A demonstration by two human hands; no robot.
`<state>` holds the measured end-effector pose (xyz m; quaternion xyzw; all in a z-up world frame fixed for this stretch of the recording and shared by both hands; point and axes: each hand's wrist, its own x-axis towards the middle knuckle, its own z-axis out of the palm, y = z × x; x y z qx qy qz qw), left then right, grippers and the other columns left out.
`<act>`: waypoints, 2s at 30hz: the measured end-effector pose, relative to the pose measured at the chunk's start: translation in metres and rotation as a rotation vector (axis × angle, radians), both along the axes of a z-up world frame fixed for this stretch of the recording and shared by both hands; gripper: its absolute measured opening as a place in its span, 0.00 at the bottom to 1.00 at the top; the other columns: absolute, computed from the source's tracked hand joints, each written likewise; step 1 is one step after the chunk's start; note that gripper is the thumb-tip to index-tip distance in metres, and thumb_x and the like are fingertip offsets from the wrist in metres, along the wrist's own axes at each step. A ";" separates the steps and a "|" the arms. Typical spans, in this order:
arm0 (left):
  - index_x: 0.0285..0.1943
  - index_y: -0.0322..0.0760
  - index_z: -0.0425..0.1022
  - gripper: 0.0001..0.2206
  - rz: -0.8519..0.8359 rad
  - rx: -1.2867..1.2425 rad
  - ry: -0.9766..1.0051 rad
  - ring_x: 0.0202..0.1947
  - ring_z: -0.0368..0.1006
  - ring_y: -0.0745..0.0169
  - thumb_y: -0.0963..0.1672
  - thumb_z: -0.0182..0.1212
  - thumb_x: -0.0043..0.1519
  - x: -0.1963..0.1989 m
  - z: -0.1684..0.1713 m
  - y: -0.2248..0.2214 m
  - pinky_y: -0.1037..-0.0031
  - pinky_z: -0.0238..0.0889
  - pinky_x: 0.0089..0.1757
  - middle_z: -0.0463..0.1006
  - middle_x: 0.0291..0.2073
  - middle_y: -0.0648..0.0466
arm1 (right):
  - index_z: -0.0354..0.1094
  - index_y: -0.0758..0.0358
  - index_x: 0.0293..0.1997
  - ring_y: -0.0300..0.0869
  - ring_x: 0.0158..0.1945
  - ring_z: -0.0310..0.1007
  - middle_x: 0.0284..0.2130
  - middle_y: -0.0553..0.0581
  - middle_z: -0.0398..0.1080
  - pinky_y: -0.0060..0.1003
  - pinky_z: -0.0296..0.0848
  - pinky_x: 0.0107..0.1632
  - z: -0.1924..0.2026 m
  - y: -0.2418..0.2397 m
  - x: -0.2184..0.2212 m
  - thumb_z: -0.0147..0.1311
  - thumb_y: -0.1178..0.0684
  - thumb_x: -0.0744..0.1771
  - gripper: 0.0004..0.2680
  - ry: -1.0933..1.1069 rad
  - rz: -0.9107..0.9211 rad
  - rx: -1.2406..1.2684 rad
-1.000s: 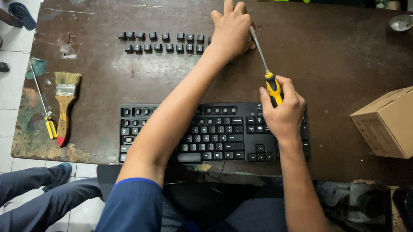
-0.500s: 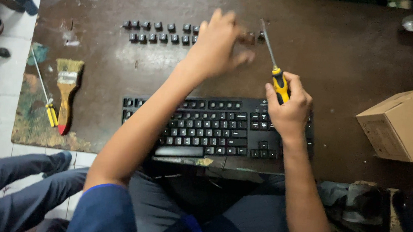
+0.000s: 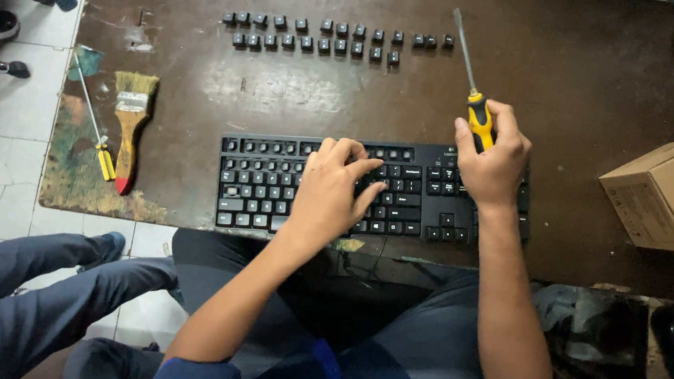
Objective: The person is disassembling a computer keyboard by removing the keycaps and using a screwdriver to open the casing.
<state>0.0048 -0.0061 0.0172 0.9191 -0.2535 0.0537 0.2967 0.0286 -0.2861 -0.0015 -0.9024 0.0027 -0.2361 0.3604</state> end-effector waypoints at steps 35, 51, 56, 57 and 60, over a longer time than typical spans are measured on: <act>0.34 0.51 0.89 0.03 -0.018 -0.045 0.319 0.37 0.84 0.39 0.47 0.76 0.55 0.159 -0.051 -0.057 0.55 0.78 0.42 0.86 0.26 0.50 | 0.72 0.68 0.55 0.55 0.34 0.79 0.32 0.63 0.75 0.44 0.75 0.31 0.011 0.006 0.000 0.64 0.57 0.71 0.09 -0.011 -0.014 0.015; 0.50 0.38 0.88 0.15 -0.208 -0.045 -0.056 0.45 0.67 0.46 0.40 0.79 0.52 0.174 -0.009 -0.054 0.61 0.68 0.45 0.80 0.41 0.47 | 0.69 0.64 0.52 0.45 0.33 0.69 0.34 0.55 0.73 0.42 0.68 0.36 0.003 0.007 0.001 0.67 0.53 0.70 0.10 -0.049 -0.031 -0.073; 0.41 0.50 0.91 0.13 -0.044 -0.061 -0.185 0.47 0.63 0.43 0.46 0.85 0.47 0.208 -0.028 -0.076 0.60 0.69 0.48 0.68 0.40 0.51 | 0.69 0.64 0.53 0.46 0.34 0.71 0.36 0.56 0.73 0.43 0.69 0.37 0.008 0.009 -0.001 0.66 0.53 0.70 0.10 -0.020 -0.021 -0.078; 0.39 0.52 0.90 0.13 -0.029 -0.038 -0.168 0.50 0.61 0.42 0.47 0.85 0.45 0.210 -0.031 -0.081 0.58 0.70 0.51 0.66 0.44 0.51 | 0.69 0.64 0.53 0.46 0.34 0.71 0.36 0.56 0.74 0.43 0.70 0.38 0.009 0.009 0.000 0.66 0.54 0.70 0.10 -0.024 -0.024 -0.075; 0.44 0.51 0.92 0.19 -0.007 0.053 -0.155 0.50 0.62 0.41 0.51 0.87 0.44 0.207 -0.025 -0.085 0.55 0.69 0.51 0.67 0.44 0.51 | 0.69 0.62 0.53 0.47 0.34 0.72 0.36 0.55 0.74 0.44 0.70 0.38 0.012 0.010 -0.001 0.65 0.52 0.70 0.10 0.000 -0.034 -0.081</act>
